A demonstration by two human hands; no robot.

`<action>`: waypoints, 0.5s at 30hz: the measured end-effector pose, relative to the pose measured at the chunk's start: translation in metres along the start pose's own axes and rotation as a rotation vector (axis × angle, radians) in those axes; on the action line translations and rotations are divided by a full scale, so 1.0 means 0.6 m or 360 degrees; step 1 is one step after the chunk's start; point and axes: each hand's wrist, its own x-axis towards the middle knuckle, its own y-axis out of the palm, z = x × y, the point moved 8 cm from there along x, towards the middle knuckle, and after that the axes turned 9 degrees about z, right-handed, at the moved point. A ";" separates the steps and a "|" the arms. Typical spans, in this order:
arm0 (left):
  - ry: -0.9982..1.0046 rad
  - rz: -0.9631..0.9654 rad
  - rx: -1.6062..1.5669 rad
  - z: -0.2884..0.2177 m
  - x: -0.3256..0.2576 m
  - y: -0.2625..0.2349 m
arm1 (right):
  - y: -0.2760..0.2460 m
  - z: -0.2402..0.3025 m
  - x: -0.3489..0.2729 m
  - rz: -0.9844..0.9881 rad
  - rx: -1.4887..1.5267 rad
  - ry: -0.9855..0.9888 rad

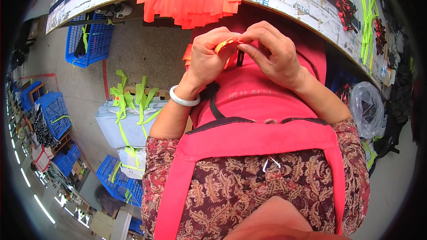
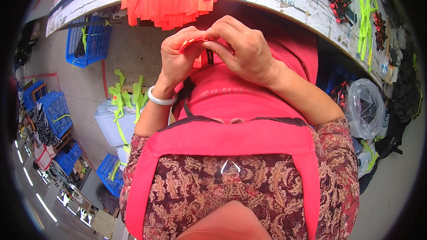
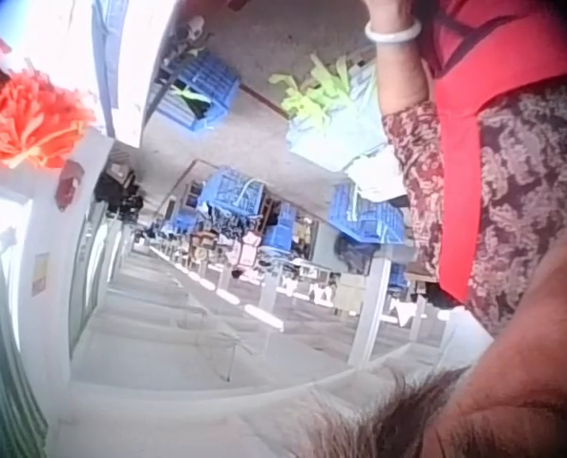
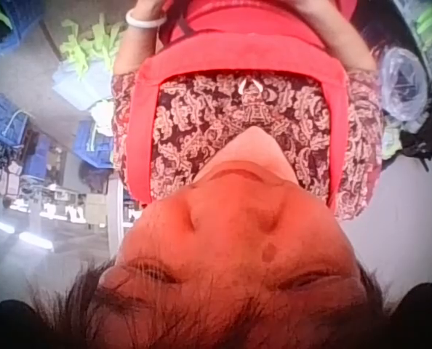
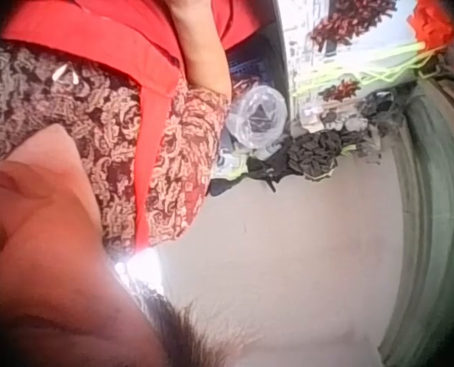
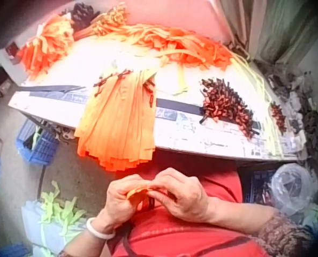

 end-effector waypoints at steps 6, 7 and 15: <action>-0.0040 -0.0017 -0.0118 0.013 -0.006 0.005 | 0.004 0.000 0.001 0.0017 0.0076 0.0005; -0.0041 -0.0017 -0.0118 0.011 -0.006 0.004 | 0.004 -0.002 0.001 0.0017 0.0089 0.0023; -0.0128 0.0104 -0.0158 0.014 -0.005 0.009 | 0.008 -0.012 -0.004 0.0050 0.0188 0.0105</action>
